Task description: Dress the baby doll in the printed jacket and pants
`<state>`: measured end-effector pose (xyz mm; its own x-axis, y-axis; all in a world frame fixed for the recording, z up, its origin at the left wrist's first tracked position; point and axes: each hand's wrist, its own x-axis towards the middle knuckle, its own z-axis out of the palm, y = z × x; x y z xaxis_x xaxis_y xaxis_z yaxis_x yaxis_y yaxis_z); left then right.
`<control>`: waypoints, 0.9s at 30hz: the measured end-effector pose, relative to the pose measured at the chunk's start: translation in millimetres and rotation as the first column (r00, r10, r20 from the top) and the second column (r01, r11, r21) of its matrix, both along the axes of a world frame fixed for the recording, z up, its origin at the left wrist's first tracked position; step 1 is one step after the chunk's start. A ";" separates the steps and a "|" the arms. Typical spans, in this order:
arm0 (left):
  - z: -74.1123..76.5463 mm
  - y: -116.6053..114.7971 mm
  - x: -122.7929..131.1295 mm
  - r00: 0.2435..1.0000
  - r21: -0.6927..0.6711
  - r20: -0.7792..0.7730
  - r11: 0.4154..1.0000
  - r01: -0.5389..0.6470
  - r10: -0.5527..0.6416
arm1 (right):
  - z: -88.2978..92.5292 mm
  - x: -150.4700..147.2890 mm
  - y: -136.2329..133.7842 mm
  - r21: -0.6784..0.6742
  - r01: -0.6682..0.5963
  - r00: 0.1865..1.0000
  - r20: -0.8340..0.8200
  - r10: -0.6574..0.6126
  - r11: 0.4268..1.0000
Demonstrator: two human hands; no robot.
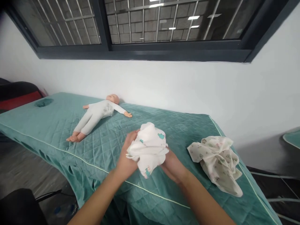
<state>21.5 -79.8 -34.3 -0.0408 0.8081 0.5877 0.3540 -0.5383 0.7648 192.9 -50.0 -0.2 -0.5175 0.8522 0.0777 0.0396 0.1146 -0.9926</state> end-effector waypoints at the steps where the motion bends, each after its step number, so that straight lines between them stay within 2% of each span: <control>1: -4.0 -1.6 -4.6 0.999 -0.005 0.032 1.000 -0.011 0.011 | -2.3 0.5 -0.9 -0.042 -0.057 0.998 -0.023 0.057 0.997; 3: -10.7 -5.8 -15.6 0.999 -0.024 0.045 1.000 -0.017 0.018 | -8.7 -1.2 -0.8 -0.118 -0.172 0.985 -0.053 0.166 0.978; 5: -16.4 -9.9 -28.7 0.999 -0.038 0.020 0.999 -0.039 0.040 | -16.5 -4.7 1.0 -0.143 -0.211 0.977 -0.025 0.210 0.967; 9: -29.2 -16.8 -57.6 0.986 -0.082 0.030 0.983 -0.162 0.165 | -36.5 -10.2 0.3 -0.068 -0.122 0.981 0.142 0.130 0.990; 11: -38.8 -20.6 -71.0 0.966 -0.138 0.075 0.962 -0.237 0.248 | -49.9 -10.9 -6.6 0.003 -0.082 0.958 0.275 0.078 0.997; 13: -50.5 -25.1 -81.7 0.934 -0.205 0.132 0.931 -0.302 0.332 | -63.4 -10.8 -18.2 0.103 -0.097 0.911 0.410 0.046 0.990; 17: -72.2 -31.7 -93.6 0.882 -0.300 0.168 0.875 -0.379 0.440 | -79.9 -11.3 -41.9 0.300 -0.264 0.793 0.608 0.029 0.917; 20: -81.9 -29.8 -98.3 0.849 -0.323 0.186 0.847 -0.423 0.495 | -83.1 -11.1 -48.4 0.367 -0.351 0.736 0.677 0.012 0.862; 24: -86.8 -24.4 -104.8 0.817 -0.366 0.263 0.837 -0.407 0.513 | -87.7 -8.8 -49.6 0.430 -0.412 0.722 0.692 -0.001 0.803; 27: -86.3 -24.5 -107.3 0.828 -0.372 0.267 0.845 -0.384 0.494 | -95.0 -6.1 -54.3 0.485 -0.402 0.755 0.655 -0.019 0.776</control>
